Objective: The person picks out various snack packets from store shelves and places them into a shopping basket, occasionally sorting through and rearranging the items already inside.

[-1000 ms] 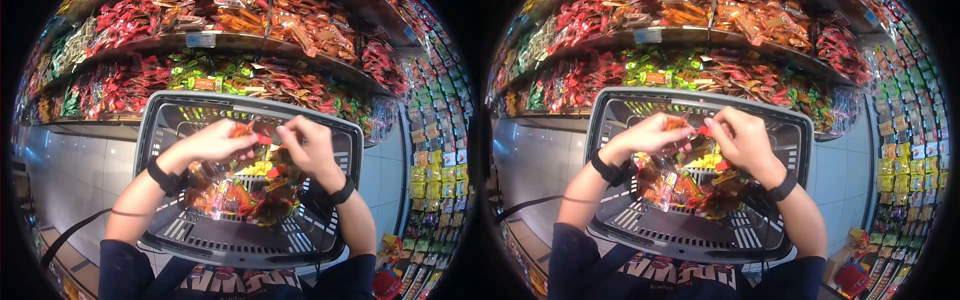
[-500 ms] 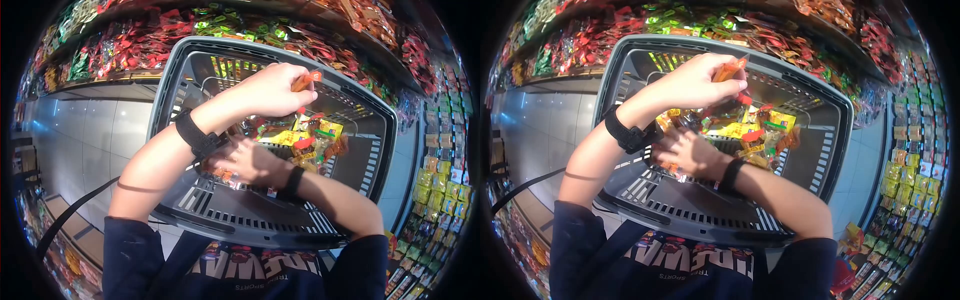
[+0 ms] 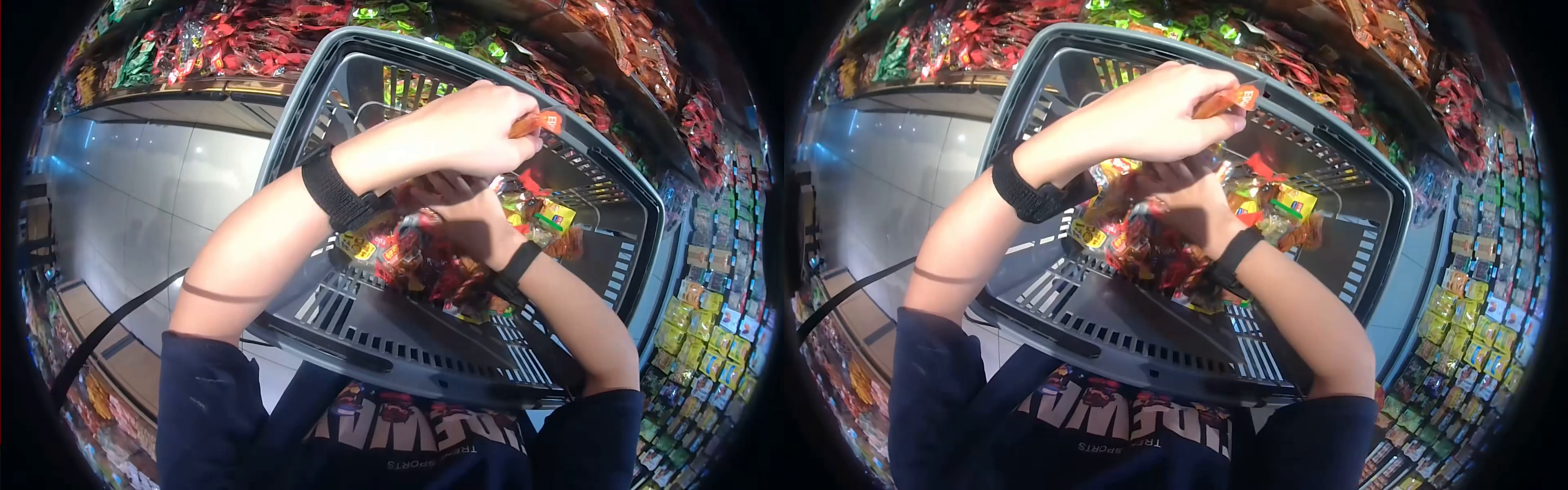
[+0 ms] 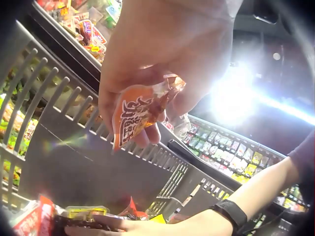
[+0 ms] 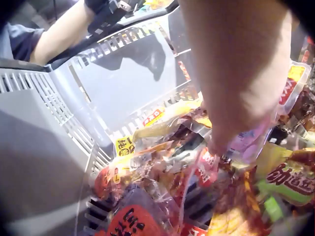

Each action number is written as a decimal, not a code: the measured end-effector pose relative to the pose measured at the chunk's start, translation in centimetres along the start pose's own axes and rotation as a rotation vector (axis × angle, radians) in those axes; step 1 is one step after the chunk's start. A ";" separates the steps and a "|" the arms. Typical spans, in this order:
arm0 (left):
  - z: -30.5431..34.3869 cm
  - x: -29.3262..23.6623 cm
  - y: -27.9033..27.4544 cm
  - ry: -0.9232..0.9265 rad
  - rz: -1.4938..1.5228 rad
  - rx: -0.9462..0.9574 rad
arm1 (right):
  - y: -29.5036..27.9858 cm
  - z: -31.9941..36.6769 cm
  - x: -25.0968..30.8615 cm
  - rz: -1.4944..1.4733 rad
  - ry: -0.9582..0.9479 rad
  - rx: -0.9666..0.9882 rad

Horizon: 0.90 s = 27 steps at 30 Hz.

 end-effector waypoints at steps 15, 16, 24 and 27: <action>0.7 0.1 -2.2 -0.213 0.835 0.381 | -3.4 7.1 0.5 0.059 0.493 0.832; 0.7 0.0 -2.2 -0.220 0.828 0.367 | -3.5 7.7 0.3 0.055 0.495 0.829; -0.1 -0.5 -1.3 -0.267 0.791 0.362 | -7.1 6.8 -4.9 -0.424 0.402 0.285; -0.4 -0.4 -0.9 -0.266 0.790 0.390 | -7.5 7.1 -6.5 -0.086 0.528 0.321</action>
Point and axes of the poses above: each hand's wrist, its own z-axis away from the middle knuckle, its own y-axis out of the palm, x = y × z, the point moved 3 cm from there along -z, towards the middle knuckle, and after that the axes turned 14 degrees about -z, right-handed, at the moved point
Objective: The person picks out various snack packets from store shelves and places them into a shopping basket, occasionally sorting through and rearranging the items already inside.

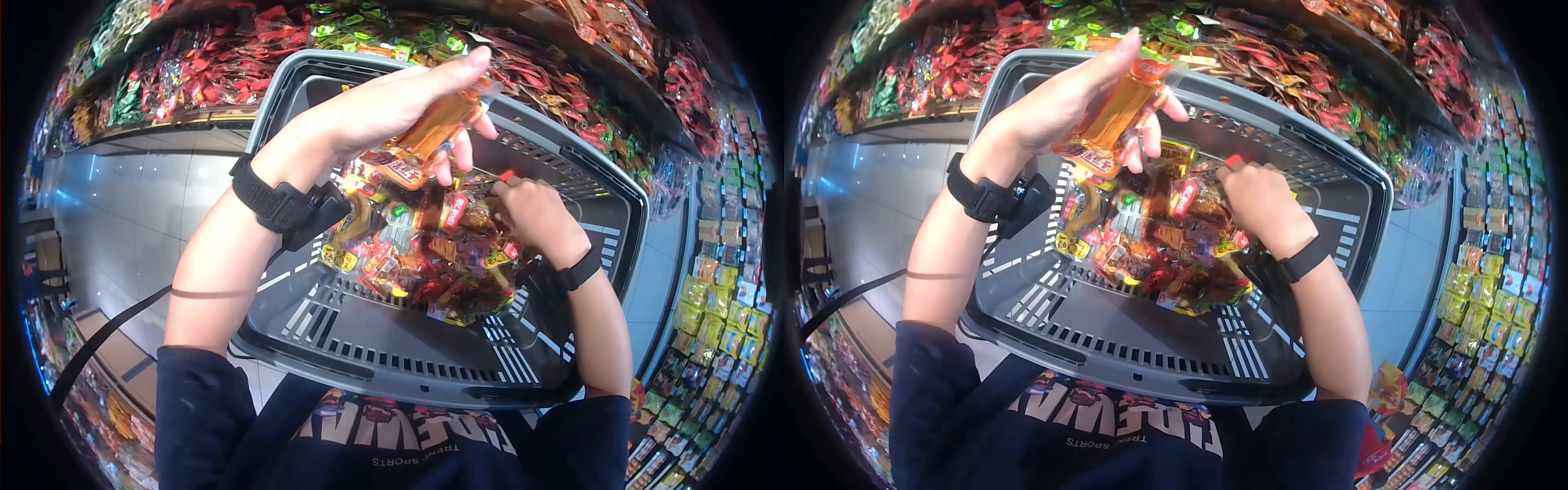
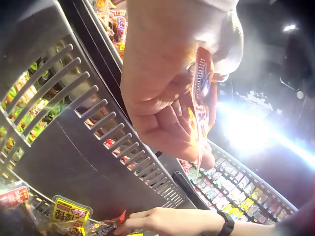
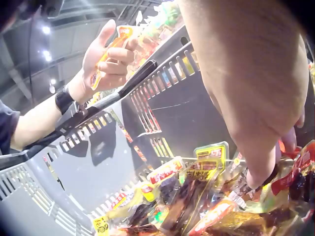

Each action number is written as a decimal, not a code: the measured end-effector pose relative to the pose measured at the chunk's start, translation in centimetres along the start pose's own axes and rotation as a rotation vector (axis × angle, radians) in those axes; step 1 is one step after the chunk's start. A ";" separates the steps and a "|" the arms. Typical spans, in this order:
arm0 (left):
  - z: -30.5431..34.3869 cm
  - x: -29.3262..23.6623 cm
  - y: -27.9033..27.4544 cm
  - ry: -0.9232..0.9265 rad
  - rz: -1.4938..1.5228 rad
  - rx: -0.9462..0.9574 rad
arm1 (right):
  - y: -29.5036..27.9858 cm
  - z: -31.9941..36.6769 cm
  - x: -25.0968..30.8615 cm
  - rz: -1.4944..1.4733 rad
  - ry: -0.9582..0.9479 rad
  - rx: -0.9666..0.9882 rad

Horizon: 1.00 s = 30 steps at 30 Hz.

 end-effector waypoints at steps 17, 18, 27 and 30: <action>-1.1 1.3 0.4 -0.184 -0.328 0.045 | 6.8 -2.9 4.6 0.171 -0.534 -0.218; -1.2 1.8 0.3 -0.192 -0.310 0.042 | 7.2 -3.4 4.5 0.178 -0.518 -0.174; 0.3 1.3 -0.1 -0.137 -0.311 -0.058 | 5.6 -6.3 6.3 0.195 -0.438 0.076; 0.4 2.5 -0.5 -0.106 -0.282 -0.115 | 7.4 -7.6 5.3 0.268 -0.411 -0.083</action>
Point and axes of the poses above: each hand's wrist, its own z-axis away from the middle knuckle, its own y-axis out of the palm, x = y × z, the point moved 3 cm from there along -z, towards the middle knuckle, and after that the axes turned 14 degrees about -z, right-handed, at the moved point
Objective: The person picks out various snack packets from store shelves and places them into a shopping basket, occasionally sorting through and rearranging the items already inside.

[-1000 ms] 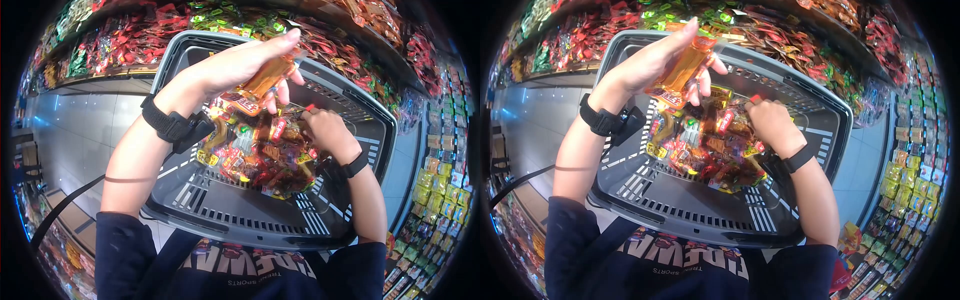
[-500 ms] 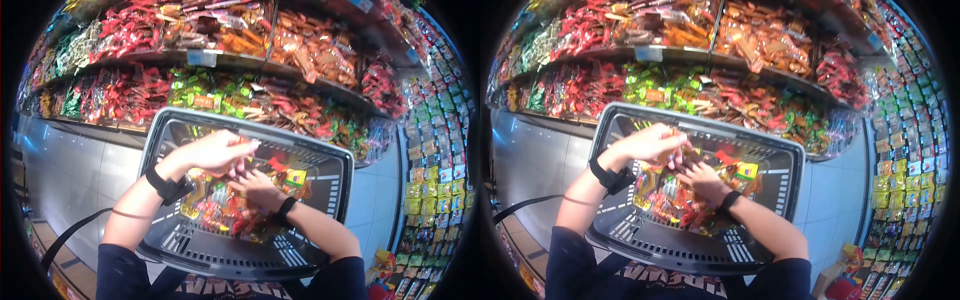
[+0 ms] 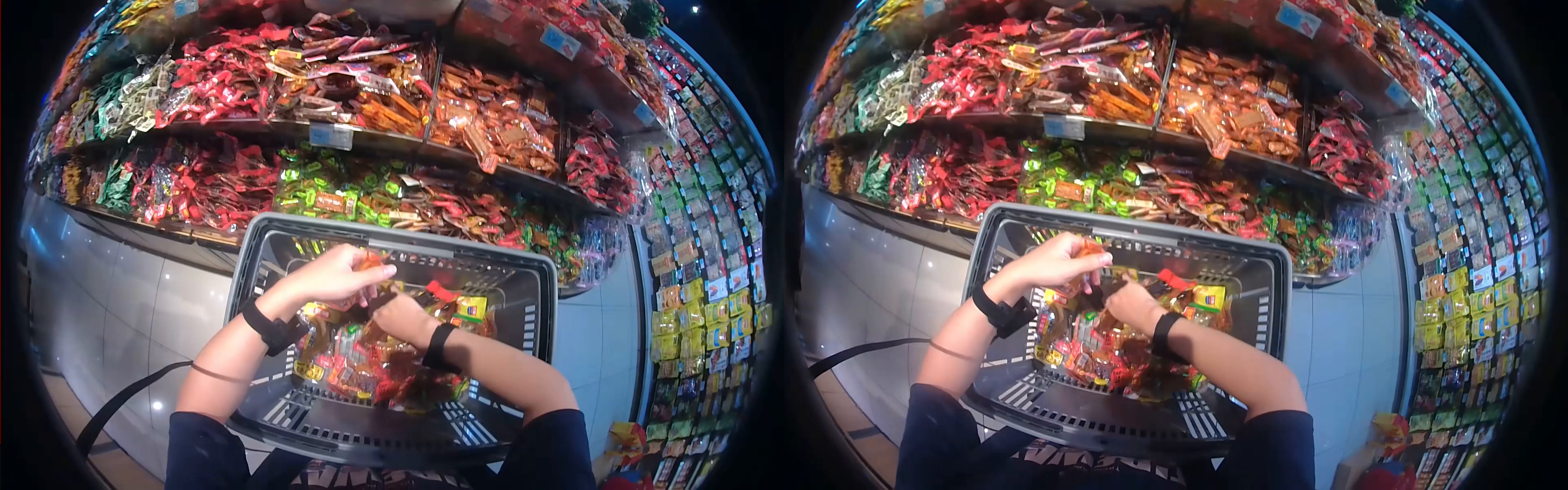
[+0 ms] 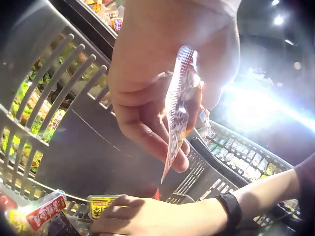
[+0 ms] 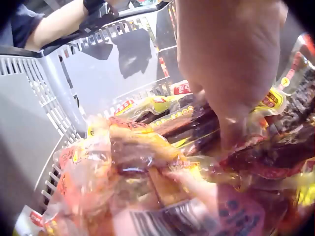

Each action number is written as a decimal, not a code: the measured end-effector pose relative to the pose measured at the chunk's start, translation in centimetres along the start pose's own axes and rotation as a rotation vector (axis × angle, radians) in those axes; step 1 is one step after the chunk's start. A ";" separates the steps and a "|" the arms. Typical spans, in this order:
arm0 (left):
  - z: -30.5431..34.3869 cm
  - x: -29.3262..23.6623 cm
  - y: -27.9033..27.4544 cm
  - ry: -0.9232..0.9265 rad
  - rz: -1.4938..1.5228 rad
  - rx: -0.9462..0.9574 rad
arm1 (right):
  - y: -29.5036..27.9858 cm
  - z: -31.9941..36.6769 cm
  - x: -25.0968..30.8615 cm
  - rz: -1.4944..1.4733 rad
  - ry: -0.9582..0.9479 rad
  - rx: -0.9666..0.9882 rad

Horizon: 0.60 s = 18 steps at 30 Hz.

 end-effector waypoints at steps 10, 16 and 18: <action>-0.2 -0.6 -0.4 0.040 0.053 -0.039 | -9.4 3.8 -0.2 -0.016 -0.099 -0.259; 1.1 -2.4 -1.6 0.256 0.362 -0.188 | -17.7 6.6 -1.2 -0.808 -0.152 -0.365; 0.7 -1.9 -2.0 0.336 0.628 -0.156 | -18.5 7.1 -1.7 -1.013 -0.082 -0.379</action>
Point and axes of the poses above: each hand's wrist, its own z-axis away from the middle knuckle, its own y-axis out of the palm, x = y × z, the point moved 3 cm from there along -z, towards the middle knuckle, and after that the axes turned 14 degrees about -z, right-handed, at the moved point
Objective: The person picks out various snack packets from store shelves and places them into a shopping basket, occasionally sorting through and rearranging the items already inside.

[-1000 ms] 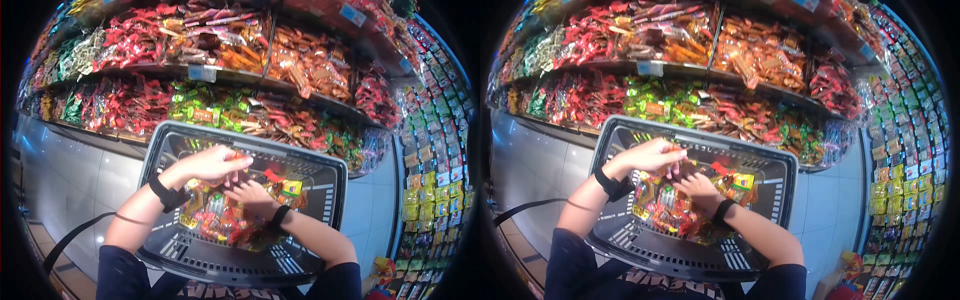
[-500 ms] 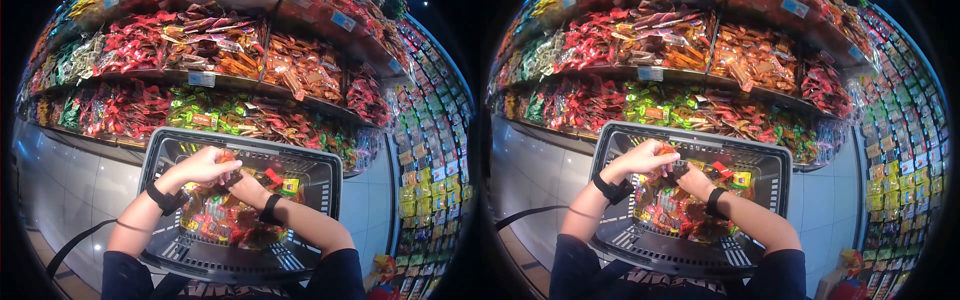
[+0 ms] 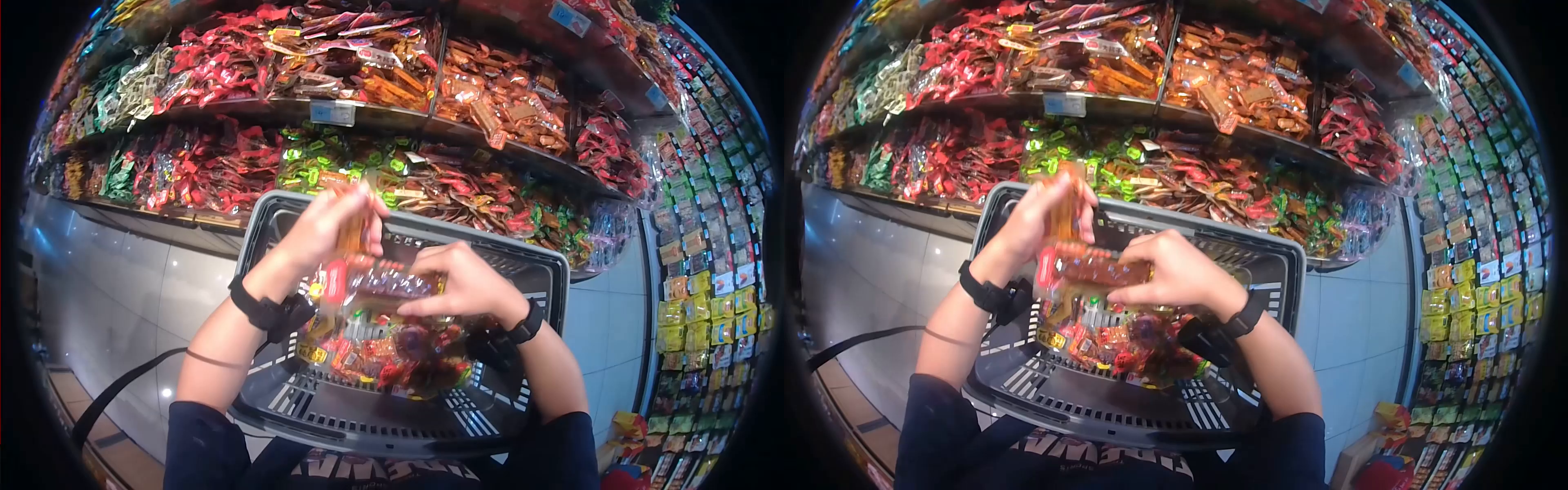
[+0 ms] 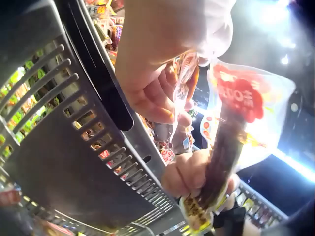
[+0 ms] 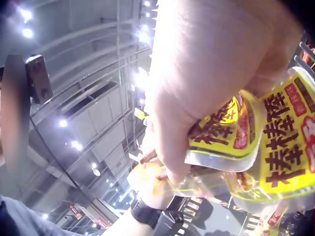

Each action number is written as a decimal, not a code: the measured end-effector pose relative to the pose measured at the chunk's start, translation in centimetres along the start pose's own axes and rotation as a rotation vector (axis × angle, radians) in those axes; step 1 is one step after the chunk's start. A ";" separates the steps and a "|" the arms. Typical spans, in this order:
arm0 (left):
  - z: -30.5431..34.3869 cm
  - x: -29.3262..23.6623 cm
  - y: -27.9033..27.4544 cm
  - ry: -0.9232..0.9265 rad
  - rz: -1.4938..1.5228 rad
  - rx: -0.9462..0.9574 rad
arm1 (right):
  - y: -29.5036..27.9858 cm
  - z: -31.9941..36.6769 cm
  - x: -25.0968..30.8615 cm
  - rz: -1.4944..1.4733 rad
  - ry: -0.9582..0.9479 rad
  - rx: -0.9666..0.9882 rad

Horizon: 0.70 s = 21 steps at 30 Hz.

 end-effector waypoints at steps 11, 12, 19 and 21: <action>-0.4 0.0 1.1 0.122 -0.182 -0.129 | -1.7 0.6 -1.8 -0.471 0.253 -0.459; -0.3 -0.1 1.3 0.010 -0.101 -0.127 | -1.6 0.5 -2.2 -0.499 0.184 -0.429; -1.0 1.4 1.6 0.033 -0.223 -0.284 | -1.2 0.3 -2.1 -0.545 0.104 -0.347; -0.9 1.2 1.7 0.009 -0.213 -0.273 | -1.4 0.2 -2.0 -0.507 0.091 -0.341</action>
Point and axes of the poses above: each hand's wrist, its own z-axis away from the middle knuckle, its own y-axis out of the palm, x = y × z, the point moved 3 cm from there along -z, towards the middle knuckle, and after that the axes turned 14 degrees about -z, right-handed, at the moved point
